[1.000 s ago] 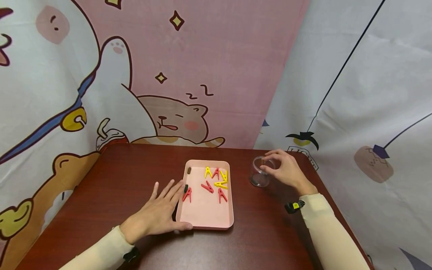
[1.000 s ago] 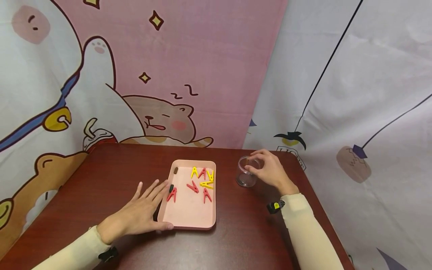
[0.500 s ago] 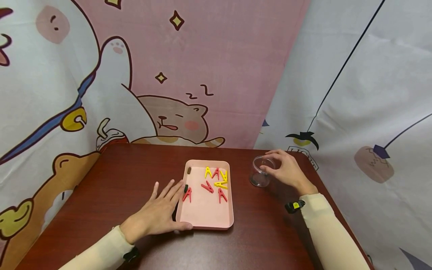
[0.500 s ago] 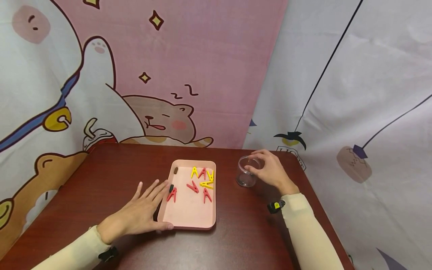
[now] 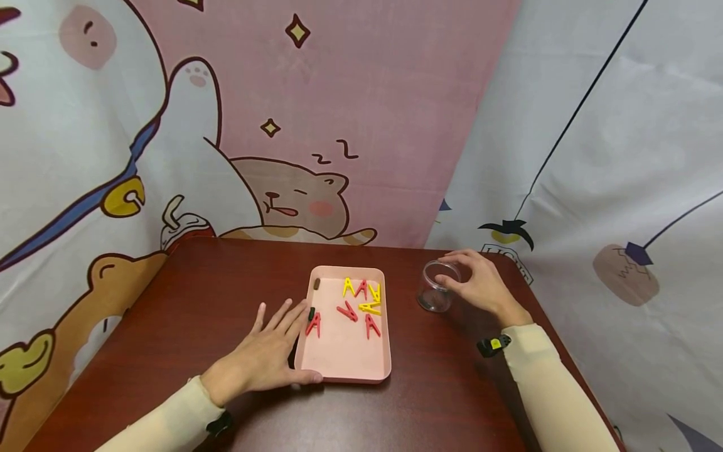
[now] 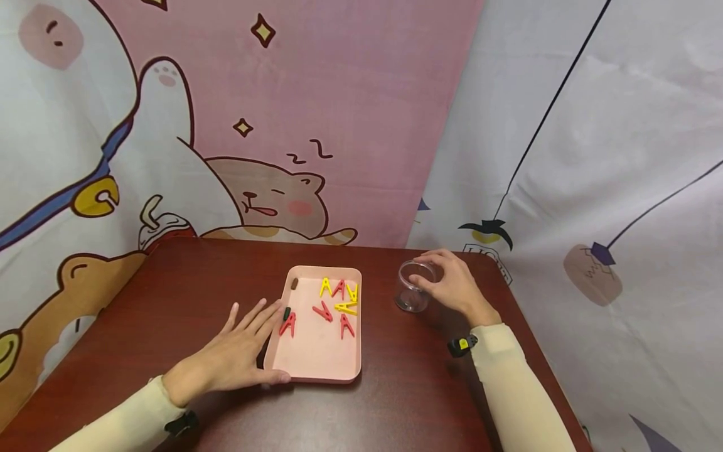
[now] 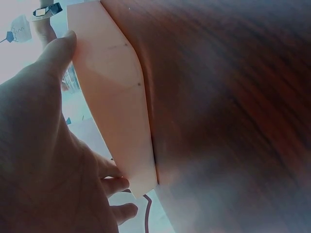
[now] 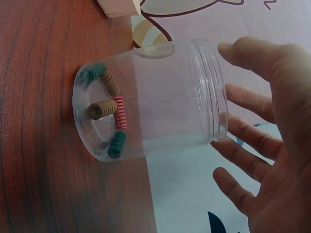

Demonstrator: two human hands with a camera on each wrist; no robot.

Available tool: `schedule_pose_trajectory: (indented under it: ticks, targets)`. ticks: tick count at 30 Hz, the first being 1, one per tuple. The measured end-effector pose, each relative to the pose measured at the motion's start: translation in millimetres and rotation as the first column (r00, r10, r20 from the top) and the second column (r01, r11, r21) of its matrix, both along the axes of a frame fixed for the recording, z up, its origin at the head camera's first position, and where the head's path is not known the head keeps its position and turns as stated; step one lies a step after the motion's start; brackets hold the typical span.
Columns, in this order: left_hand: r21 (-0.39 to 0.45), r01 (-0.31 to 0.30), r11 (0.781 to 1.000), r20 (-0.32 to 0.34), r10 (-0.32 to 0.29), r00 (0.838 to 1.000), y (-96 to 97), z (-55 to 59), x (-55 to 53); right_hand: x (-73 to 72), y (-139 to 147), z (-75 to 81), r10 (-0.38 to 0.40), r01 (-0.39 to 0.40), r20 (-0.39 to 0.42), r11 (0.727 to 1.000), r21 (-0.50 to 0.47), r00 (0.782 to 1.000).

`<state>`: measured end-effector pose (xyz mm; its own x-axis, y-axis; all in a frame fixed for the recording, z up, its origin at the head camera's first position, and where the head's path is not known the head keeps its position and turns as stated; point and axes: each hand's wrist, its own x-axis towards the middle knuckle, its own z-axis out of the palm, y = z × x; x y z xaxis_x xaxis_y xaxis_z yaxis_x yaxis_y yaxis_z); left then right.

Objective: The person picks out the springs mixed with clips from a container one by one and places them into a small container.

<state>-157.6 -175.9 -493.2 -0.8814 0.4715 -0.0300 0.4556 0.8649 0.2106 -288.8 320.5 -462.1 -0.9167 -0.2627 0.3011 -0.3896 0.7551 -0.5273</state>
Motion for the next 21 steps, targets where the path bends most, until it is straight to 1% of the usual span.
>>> schedule_pose_trajectory:
  ticks: [9, 15, 21]
  targets:
    - [-0.004, 0.012, 1.000, -0.008, -0.012, 1.000, -0.3, 0.3, -0.7, 3.0, -7, 1.3, 0.016, -0.017, -0.035, 1.000, -0.022, 0.999]
    - [0.000, 0.018, 1.000, -0.008, -0.018, 1.000, -1.2, -0.6, -1.4, 5.7, -23, 6.1, 0.039, -0.040, -0.084, 0.999, -0.009, 0.996]
    - [-0.001, 0.021, 1.000, -0.009, -0.021, 1.000, -2.7, -0.9, -2.5, 6.7, -43, 9.1, 0.073, -0.073, -0.094, 0.997, 0.004, 0.993]
